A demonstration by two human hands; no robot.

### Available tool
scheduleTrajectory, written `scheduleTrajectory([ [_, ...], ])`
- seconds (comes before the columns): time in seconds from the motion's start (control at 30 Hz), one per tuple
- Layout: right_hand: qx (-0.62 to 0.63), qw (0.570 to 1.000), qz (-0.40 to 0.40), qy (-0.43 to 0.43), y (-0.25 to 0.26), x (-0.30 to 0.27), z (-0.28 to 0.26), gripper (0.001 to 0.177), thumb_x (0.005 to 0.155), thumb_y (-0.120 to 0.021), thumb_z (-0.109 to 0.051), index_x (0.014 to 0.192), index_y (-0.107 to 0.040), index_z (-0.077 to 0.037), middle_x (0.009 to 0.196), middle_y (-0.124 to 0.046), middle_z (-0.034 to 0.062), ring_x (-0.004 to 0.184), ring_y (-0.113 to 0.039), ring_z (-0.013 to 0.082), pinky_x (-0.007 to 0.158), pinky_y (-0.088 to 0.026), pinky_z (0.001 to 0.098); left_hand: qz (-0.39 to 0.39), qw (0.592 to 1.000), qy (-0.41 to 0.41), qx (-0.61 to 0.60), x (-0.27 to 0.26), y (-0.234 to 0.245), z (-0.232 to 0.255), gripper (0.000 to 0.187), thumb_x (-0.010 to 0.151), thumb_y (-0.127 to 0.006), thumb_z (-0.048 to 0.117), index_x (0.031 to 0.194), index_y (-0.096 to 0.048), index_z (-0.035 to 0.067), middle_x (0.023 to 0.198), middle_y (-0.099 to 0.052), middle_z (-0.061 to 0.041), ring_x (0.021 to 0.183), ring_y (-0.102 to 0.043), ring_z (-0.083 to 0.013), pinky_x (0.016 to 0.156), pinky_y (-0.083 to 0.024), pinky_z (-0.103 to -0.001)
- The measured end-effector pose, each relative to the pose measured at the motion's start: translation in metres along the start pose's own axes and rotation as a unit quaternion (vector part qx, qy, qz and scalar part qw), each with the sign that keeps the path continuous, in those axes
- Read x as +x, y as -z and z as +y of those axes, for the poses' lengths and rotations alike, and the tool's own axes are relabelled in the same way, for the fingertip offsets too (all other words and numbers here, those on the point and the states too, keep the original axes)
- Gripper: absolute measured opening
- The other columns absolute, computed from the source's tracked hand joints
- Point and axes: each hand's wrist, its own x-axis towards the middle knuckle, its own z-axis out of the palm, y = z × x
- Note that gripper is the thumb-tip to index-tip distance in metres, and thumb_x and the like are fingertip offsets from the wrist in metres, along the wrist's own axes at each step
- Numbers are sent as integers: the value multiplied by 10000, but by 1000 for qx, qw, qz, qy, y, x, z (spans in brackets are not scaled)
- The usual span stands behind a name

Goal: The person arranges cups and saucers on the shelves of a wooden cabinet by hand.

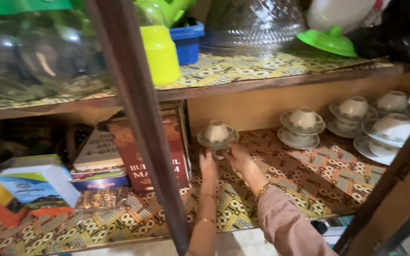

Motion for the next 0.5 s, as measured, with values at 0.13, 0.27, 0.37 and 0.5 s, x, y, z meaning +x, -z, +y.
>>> scheduleTrajectory([
  [0.13, 48, 995, -75, 37, -9, 25, 19, 186, 994, -555, 8, 1175, -591, 29, 1194, -617, 139, 1121, -605, 241, 891, -619, 337, 3, 995, 42, -87, -8, 11, 7, 610, 1028, -601, 364, 1537, -455, 61, 1137, -610, -44, 947, -586, -156, 812, -555, -382],
  [0.27, -14, 1000, -5, 1, -18, 36, 22, 172, 988, -524, -39, 1144, -595, -31, 1162, -625, 123, 1079, -613, 232, 829, -600, 338, -1, 996, 54, -75, -19, 1, 36, 721, 984, -607, 317, 1600, -247, 213, 1371, -589, -114, 1063, -622, -200, 848, -564, -419],
  [0.37, -6, 999, 33, -2, -11, 41, 23, 149, 992, -529, -54, 1134, -573, -59, 1122, -614, 113, 1048, -613, 223, 811, -583, 333, -16, 998, 30, -55, -27, -9, 52, 797, 959, -624, 264, 1617, -173, 263, 1466, -513, -77, 1108, -628, -190, 874, -580, -390],
  [0.5, -19, 1000, -2, 15, 14, 54, 15, 169, 976, -550, -31, 1142, -578, -39, 1097, -637, 98, 1007, -618, 198, 823, -593, 313, -7, 999, -9, -45, -25, -28, 54, 757, 948, -652, 176, 1604, -273, 189, 1470, -547, -40, 1055, -646, -157, 779, -553, -323],
])
